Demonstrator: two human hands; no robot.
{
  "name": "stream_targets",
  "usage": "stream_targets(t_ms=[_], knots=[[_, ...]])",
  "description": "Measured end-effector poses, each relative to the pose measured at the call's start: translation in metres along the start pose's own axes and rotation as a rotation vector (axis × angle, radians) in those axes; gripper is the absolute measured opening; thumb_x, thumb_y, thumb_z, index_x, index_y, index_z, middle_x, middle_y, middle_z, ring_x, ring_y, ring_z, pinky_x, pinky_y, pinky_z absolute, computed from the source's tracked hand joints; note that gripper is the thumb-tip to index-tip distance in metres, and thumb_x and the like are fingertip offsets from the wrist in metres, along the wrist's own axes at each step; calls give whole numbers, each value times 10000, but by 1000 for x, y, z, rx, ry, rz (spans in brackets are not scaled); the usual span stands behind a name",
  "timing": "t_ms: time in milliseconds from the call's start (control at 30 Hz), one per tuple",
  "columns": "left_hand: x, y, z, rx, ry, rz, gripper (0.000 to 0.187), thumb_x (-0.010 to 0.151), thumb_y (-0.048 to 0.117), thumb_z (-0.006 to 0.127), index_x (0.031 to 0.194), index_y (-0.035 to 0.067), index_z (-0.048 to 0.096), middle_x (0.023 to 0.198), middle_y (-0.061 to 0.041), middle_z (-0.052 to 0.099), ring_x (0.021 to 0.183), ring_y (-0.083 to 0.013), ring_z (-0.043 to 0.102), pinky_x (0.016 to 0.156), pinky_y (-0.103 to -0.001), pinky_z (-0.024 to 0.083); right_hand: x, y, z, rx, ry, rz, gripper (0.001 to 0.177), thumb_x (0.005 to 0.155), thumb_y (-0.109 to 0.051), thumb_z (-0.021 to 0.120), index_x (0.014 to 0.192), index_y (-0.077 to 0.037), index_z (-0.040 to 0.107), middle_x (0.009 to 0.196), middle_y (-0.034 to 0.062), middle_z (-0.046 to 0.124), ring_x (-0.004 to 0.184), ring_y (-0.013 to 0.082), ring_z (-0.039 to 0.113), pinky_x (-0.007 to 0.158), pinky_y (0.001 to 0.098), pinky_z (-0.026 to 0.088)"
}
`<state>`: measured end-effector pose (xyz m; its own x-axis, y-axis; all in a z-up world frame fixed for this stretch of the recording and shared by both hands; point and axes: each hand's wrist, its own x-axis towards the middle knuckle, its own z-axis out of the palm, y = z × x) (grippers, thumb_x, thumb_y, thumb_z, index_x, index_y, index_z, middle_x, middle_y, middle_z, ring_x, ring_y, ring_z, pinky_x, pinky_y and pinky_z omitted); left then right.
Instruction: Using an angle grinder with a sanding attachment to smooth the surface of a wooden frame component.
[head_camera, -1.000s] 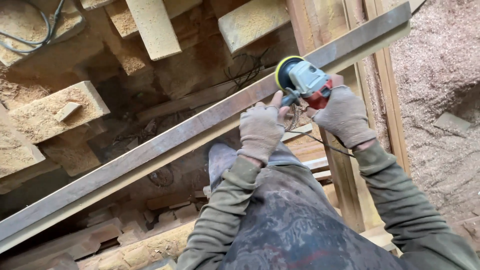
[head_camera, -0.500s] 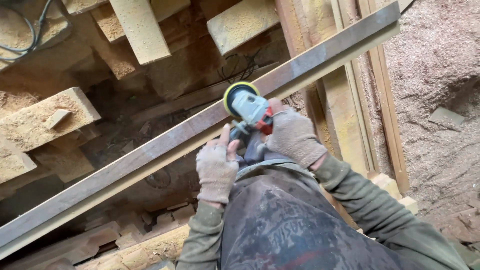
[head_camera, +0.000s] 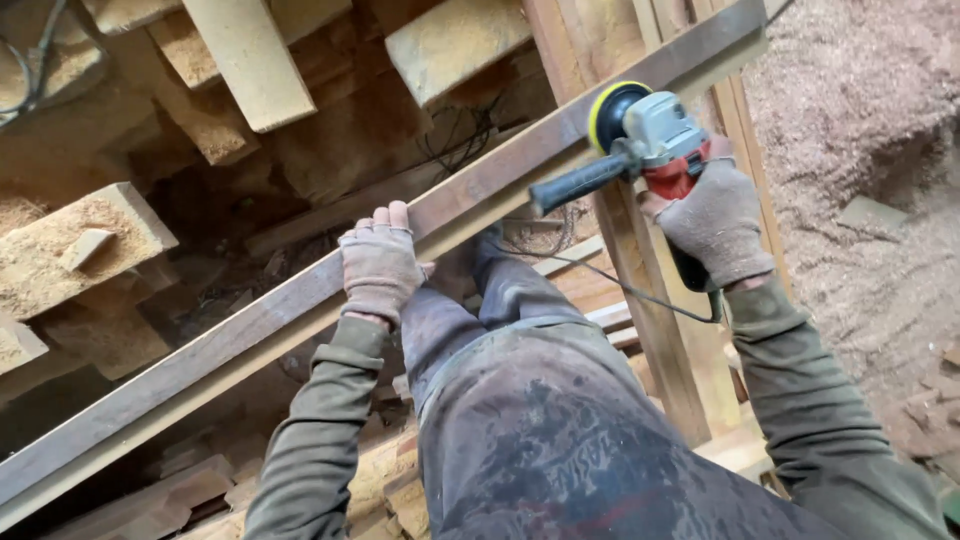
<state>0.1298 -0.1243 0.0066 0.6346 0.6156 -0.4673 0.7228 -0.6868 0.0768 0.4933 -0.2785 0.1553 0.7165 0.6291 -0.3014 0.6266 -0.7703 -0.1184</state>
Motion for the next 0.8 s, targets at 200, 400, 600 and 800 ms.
stream_targets(t_ms=[200, 400, 600, 800], knots=[[-39, -29, 14, -16, 23, -41, 1139, 547, 699, 842, 1447, 161, 396, 1218, -34, 573, 1136, -279, 620, 990, -473, 451, -64, -61, 6, 271, -70, -249, 695, 671, -244, 914, 1232, -90, 534, 965, 193, 646, 984, 449, 695, 771, 512, 569], [-103, 3, -116, -294, 234, -117, 1115, 687, 589, 820, 1567, 41, 409, 1541, -195, 434, 1428, -440, 410, 1141, -684, 323, -55, -66, 33, -42, -237, -183, 751, 683, -407, 808, 1345, -309, 466, 1067, 40, 685, 980, 333, 743, 883, 484, 606], [-157, 52, -270, -761, 348, -11, 616, 984, 604, 361, 1114, 121, 721, 1090, -78, 760, 1000, -230, 714, 777, -351, 573, 12, -5, -5, 95, -160, -62, 613, 763, -315, 813, 1245, -141, 477, 939, 142, 731, 998, 400, 725, 861, 553, 567], [-178, 116, -376, -788, 448, -37, 544, 986, 550, 401, 1107, 117, 707, 1070, -72, 753, 977, -222, 713, 775, -343, 581, 29, 0, -15, -47, -160, 39, 824, 782, -518, 829, 1335, -74, 410, 1082, 292, 702, 1093, 500, 672, 952, 590, 528]])
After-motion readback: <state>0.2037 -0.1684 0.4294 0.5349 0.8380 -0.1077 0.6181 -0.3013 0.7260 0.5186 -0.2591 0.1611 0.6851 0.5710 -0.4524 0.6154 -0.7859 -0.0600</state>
